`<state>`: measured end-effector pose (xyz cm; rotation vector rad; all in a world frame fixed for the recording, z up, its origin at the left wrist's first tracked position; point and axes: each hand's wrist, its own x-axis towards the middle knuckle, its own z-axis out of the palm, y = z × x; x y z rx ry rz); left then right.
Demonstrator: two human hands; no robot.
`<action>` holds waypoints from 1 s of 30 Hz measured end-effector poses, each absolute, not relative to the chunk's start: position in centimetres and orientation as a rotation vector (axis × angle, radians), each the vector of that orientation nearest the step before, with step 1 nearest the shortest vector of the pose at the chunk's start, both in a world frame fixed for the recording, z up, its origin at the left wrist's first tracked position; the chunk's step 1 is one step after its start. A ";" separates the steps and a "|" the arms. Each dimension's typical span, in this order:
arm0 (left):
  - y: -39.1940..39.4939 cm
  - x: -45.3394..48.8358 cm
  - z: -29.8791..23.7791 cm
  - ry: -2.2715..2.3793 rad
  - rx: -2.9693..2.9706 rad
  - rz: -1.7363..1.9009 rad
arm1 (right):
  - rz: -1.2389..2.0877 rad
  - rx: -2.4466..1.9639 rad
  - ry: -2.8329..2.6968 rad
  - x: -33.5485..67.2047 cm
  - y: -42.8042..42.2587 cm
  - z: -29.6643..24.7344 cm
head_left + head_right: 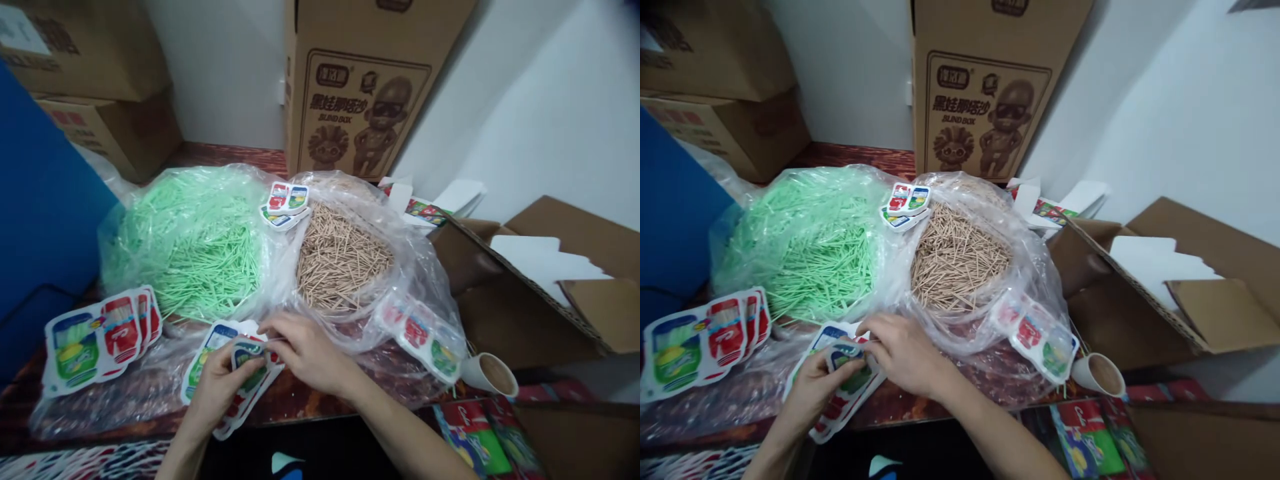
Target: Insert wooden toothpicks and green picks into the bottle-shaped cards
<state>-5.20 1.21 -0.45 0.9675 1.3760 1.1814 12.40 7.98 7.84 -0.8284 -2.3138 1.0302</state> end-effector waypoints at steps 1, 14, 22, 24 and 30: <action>1.3 -5.1 -0.4 1.377 1.013 1.187 | 1.017 -0.843 -2.322 12.7 7.8 7.7; 1.5 -2.6 0.0 1.340 0.956 0.990 | 0.949 -0.970 -2.228 15.3 7.1 6.7; 1.6 -1.0 1.2 1.382 1.020 1.024 | 0.730 -1.109 -2.187 16.7 6.7 4.4; 1.7 -0.5 1.3 1.390 1.021 1.041 | 0.662 -1.123 -2.137 16.4 6.4 3.9; 1.7 0.6 1.0 1.441 1.072 1.082 | 0.670 -1.118 -2.042 15.5 5.5 4.0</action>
